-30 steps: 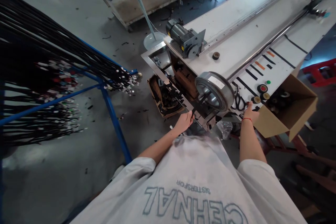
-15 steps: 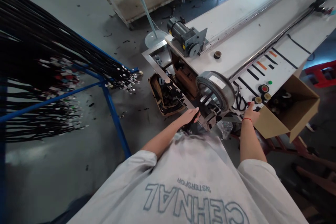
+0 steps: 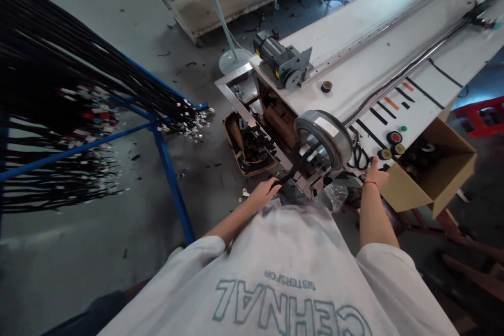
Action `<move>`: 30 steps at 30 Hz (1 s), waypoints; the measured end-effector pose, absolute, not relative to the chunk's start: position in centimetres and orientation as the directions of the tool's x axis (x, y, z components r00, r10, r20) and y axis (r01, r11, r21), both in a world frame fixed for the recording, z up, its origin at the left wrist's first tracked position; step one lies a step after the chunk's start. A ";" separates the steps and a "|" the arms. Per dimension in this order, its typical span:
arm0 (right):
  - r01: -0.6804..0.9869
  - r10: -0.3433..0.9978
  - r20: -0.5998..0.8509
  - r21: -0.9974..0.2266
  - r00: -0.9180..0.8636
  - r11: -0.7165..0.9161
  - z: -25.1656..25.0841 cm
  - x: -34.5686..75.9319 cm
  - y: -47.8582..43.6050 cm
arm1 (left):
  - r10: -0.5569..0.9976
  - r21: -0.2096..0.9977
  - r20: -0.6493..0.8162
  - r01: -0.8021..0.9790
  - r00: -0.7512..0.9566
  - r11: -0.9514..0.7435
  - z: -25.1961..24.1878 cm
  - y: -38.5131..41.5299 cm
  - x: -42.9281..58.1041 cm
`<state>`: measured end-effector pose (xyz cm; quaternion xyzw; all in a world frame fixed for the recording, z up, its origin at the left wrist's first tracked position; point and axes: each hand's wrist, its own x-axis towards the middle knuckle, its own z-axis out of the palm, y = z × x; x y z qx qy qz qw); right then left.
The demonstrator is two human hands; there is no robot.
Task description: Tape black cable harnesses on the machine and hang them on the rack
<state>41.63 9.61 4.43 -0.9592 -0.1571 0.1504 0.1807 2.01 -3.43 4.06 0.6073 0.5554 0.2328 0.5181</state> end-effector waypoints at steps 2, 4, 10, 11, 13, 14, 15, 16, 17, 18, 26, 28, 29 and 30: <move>0.238 0.335 -0.213 -0.380 0.918 -0.894 4.5 41.6 9.6 | 0.930 0.893 -0.270 0.427 0.250 0.145 4.4 -2.7 3.2; 0.234 0.326 -0.208 -0.369 0.922 -0.899 4.6 41.5 9.6 | 0.946 0.892 -0.256 0.427 0.199 0.151 4.7 -1.7 3.9; 0.263 0.349 -0.223 -0.338 0.910 -0.903 4.8 41.3 9.6 | 0.965 0.872 -0.225 0.470 0.134 0.138 5.8 1.3 5.1; 0.271 0.355 -0.227 -0.330 0.907 -0.904 4.8 41.3 9.6 | 0.966 0.870 -0.219 0.477 0.141 0.127 5.8 1.6 5.5; 0.273 0.355 -0.240 -0.317 0.903 -0.908 4.8 41.3 9.6 | 0.968 0.868 -0.201 0.485 0.149 0.106 5.8 2.3 6.2; 0.267 0.350 -0.244 -0.316 0.904 -0.910 4.8 41.3 9.6 | 0.969 0.868 -0.194 0.486 0.151 0.098 5.8 2.6 6.6; 0.257 0.342 -0.249 -0.318 0.906 -0.913 4.9 41.3 9.6 | 0.971 0.869 -0.187 0.486 0.149 0.093 5.8 3.0 6.9; 0.247 0.334 -0.250 -0.321 0.909 -0.914 4.9 41.3 9.6 | 0.972 0.869 -0.184 0.486 0.147 0.091 5.8 3.4 7.0; 0.241 0.329 -0.252 -0.324 0.910 -0.915 4.9 41.3 9.6 | 0.972 0.867 -0.186 0.489 0.140 0.096 5.9 3.8 7.1; 0.236 0.324 -0.253 -0.322 0.912 -0.917 5.0 41.2 9.6 | 0.973 0.865 -0.191 0.492 0.132 0.103 5.9 4.2 7.1; 0.214 0.304 -0.246 -0.333 0.920 -0.918 4.8 41.2 9.7 | 0.845 0.859 -0.509 0.026 0.165 0.512 6.1 5.6 8.4; 0.212 0.313 -0.254 -0.356 0.915 -0.910 4.6 41.3 9.5 | 0.679 0.636 -0.692 -0.239 0.244 0.734 6.0 5.6 9.1; 0.217 0.326 -0.260 -0.371 0.909 -0.903 4.6 41.4 9.4 | 0.612 0.521 -0.739 -0.339 0.282 0.784 6.0 5.7 9.4; 0.233 0.344 -0.252 -0.384 0.904 -0.893 4.8 41.6 9.4 | 0.571 0.435 -0.759 -0.409 0.313 0.802 5.9 5.8 9.5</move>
